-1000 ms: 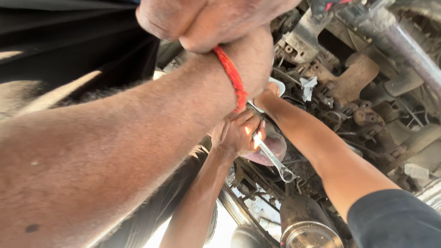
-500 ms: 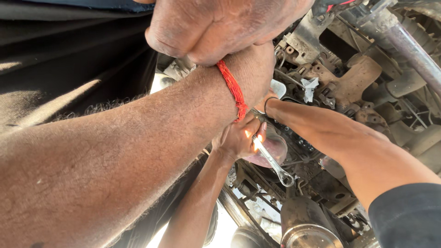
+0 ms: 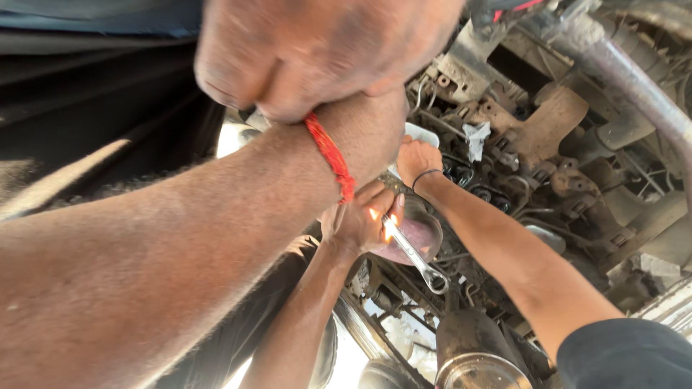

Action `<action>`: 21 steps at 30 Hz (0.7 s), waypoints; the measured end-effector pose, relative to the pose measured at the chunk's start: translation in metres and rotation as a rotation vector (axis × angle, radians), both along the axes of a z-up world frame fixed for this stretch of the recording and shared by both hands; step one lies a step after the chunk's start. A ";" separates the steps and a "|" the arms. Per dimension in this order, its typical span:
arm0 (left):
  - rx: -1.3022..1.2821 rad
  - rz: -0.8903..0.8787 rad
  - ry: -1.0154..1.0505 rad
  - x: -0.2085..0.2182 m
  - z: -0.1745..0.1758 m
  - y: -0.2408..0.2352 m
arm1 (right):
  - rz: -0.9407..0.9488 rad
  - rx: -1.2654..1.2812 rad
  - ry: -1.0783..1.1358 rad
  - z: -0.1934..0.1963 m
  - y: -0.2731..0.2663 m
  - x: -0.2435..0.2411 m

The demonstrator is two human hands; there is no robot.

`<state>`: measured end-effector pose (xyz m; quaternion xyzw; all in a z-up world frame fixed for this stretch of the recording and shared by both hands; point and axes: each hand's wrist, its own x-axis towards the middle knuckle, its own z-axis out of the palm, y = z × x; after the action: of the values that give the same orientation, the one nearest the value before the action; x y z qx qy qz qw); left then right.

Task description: The person uses a wrench to loosen and remove bolts from the engine valve covers. They remove the covers to expose the internal valve train components and continue adjusting bolts on the exposed engine parts.

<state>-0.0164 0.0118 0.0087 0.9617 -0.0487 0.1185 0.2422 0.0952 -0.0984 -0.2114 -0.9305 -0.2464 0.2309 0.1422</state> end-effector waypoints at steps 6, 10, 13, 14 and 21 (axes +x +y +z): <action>-0.050 -0.050 0.007 0.002 -0.011 -0.004 | -0.150 0.020 -0.103 -0.018 -0.005 -0.022; -0.043 -0.056 0.090 0.006 -0.010 -0.004 | -0.041 0.038 -0.303 -0.022 -0.009 -0.023; -0.041 -0.061 0.070 0.006 -0.010 -0.007 | 0.201 -0.004 -0.422 -0.021 -0.026 -0.011; -0.038 -0.062 0.072 0.008 -0.009 -0.006 | 0.300 -0.023 -0.461 -0.019 -0.029 -0.001; 0.021 -0.101 0.047 0.016 -0.001 -0.013 | 1.205 0.158 -0.589 -0.010 -0.044 0.077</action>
<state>-0.0001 -0.0008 0.0081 0.9631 -0.0928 0.0829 0.2388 0.1726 -0.1427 -0.2218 -0.6414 -0.7669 -0.0124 -0.0170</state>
